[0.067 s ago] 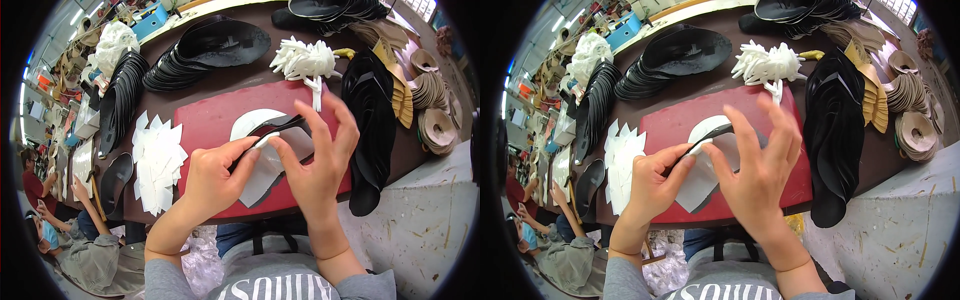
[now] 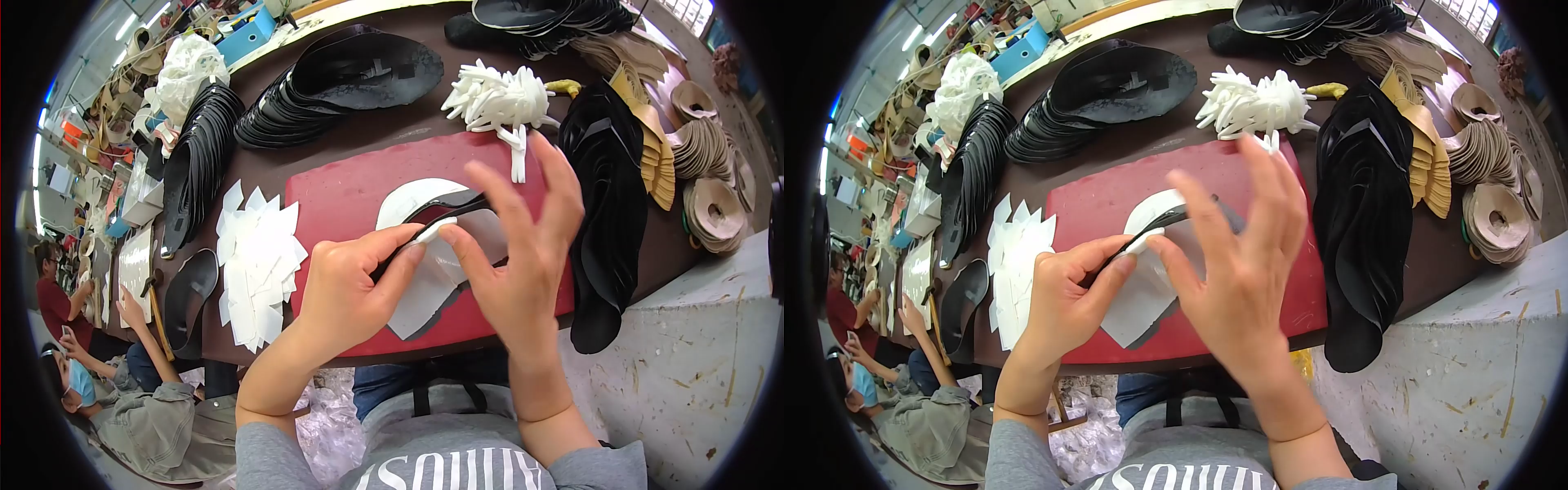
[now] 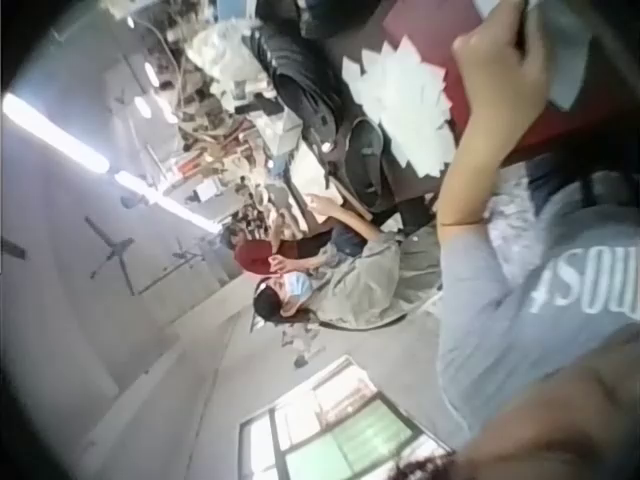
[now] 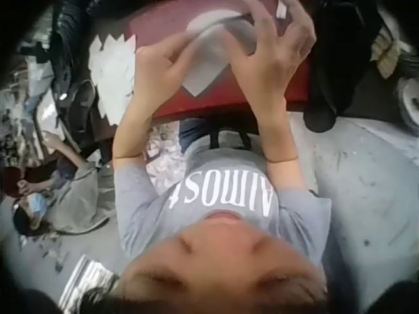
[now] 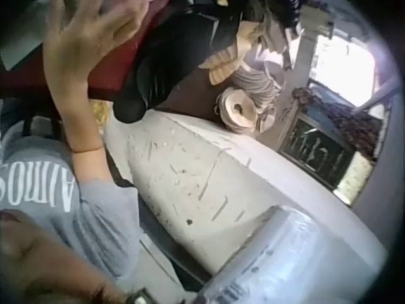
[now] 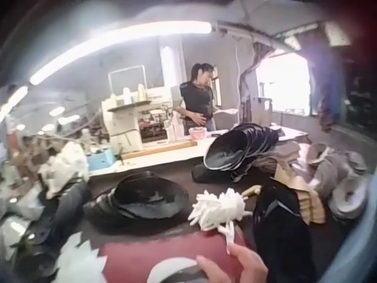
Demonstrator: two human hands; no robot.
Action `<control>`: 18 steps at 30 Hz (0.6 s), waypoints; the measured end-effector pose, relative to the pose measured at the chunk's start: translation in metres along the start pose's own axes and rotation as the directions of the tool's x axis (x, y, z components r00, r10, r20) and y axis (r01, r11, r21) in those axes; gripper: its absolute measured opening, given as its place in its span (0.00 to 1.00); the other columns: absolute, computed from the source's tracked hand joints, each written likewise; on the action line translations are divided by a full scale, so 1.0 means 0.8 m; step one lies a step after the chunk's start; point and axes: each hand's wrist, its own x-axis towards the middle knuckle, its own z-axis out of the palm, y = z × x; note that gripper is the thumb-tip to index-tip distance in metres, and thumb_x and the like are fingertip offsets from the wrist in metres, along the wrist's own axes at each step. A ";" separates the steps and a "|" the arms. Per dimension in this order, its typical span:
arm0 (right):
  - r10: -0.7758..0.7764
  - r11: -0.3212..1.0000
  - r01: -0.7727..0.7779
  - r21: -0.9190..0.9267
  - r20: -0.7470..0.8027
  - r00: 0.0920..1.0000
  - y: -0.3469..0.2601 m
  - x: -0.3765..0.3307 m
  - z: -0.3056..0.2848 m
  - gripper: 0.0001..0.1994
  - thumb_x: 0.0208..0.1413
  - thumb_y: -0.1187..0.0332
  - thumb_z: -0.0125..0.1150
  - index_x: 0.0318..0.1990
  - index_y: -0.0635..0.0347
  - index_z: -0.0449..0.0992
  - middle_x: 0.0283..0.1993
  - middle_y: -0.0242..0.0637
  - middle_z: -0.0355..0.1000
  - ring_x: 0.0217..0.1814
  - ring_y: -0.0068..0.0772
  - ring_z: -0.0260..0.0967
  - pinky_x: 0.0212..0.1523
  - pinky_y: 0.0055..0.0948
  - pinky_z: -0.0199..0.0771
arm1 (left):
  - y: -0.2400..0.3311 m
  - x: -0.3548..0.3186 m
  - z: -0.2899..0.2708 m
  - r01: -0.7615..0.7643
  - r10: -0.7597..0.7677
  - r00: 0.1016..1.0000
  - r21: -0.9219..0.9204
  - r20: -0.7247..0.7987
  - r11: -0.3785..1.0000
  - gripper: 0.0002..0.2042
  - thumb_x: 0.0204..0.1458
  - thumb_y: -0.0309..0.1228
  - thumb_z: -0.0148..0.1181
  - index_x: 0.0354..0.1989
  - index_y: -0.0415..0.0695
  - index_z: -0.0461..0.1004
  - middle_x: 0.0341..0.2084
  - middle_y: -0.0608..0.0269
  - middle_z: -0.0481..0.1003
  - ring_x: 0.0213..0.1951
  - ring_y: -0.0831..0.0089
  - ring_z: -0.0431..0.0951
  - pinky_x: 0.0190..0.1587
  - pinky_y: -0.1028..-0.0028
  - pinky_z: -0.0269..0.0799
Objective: Assembling shoe components by precisely applying white adhesive linings to black leather parts at a workbench.
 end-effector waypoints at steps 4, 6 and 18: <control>-0.128 0.979 0.079 0.189 0.267 0.955 0.013 0.003 -0.006 0.08 0.44 0.70 0.66 0.34 0.58 0.78 0.53 0.40 0.67 0.61 0.40 0.59 0.65 0.41 0.48 | 0.008 -0.004 -0.017 0.001 0.000 1.000 -0.082 0.014 0.997 0.11 0.48 0.19 0.60 0.40 0.34 0.78 0.22 0.64 0.78 0.18 0.85 0.66 0.19 0.85 0.61; -0.189 0.961 0.100 0.259 0.346 0.919 0.015 0.005 -0.005 0.08 0.44 0.70 0.66 0.34 0.57 0.78 0.54 0.41 0.67 0.63 0.42 0.57 0.68 0.43 0.44 | 0.007 -0.008 -0.025 0.000 0.001 1.000 -0.109 0.010 0.994 0.10 0.48 0.19 0.59 0.40 0.33 0.78 0.23 0.65 0.78 0.19 0.85 0.67 0.20 0.87 0.61; -0.458 0.889 0.455 0.056 0.059 0.887 -0.018 -0.016 0.013 0.06 0.44 0.72 0.65 0.32 0.52 0.80 0.38 0.23 0.75 0.48 0.25 0.67 0.70 0.53 0.38 | 0.003 -0.025 -0.039 0.207 -0.250 0.966 -0.370 -0.072 0.906 0.13 0.46 0.18 0.62 0.42 0.31 0.77 0.31 0.56 0.80 0.27 0.82 0.75 0.30 0.87 0.71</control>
